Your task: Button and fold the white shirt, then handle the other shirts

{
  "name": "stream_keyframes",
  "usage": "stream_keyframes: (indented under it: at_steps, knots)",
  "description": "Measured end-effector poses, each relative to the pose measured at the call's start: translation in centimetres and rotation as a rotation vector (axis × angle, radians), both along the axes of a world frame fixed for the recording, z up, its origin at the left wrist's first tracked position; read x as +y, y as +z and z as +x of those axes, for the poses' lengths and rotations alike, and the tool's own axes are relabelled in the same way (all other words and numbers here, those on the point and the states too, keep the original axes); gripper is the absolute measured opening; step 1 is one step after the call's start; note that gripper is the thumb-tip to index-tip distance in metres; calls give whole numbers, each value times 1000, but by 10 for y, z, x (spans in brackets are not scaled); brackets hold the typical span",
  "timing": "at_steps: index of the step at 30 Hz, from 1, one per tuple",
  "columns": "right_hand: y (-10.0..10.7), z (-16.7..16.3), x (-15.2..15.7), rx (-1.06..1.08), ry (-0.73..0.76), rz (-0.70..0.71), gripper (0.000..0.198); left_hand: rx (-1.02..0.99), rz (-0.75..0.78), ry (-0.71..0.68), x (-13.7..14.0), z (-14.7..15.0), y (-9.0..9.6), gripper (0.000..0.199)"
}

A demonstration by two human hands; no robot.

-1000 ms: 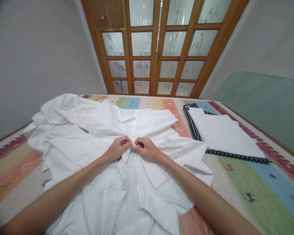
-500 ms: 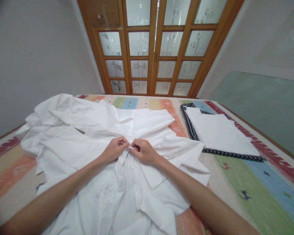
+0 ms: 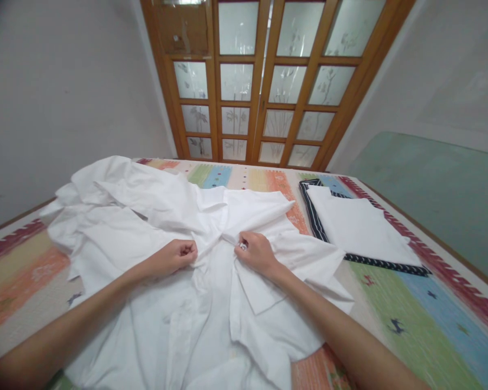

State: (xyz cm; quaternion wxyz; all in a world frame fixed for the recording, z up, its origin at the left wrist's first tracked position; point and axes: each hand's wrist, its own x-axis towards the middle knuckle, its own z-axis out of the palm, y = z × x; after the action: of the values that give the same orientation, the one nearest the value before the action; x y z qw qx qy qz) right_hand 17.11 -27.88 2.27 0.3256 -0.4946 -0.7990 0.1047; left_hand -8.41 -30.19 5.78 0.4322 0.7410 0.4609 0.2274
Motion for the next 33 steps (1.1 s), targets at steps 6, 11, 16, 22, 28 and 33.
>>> stream_keyframes:
  at_steps: [6,11,16,22,28,33]
  knots:
    - [10,10,-16,-78,-56,25,11,253,232,-102,-14,-15,21,14]
    - [34,-7,-14,47,-23,238,5,369,492,-13,-3,6,36,7]
    - [36,-34,14,65,19,218,11,407,588,-37,21,41,22,15]
    - [11,-38,30,156,30,-7,24,366,564,-12,35,59,-5,2]
    - [1,-33,19,187,125,70,10,144,345,34,42,46,-13,13]
    - [2,-35,14,111,212,142,8,-8,251,-17,46,37,-15,18]
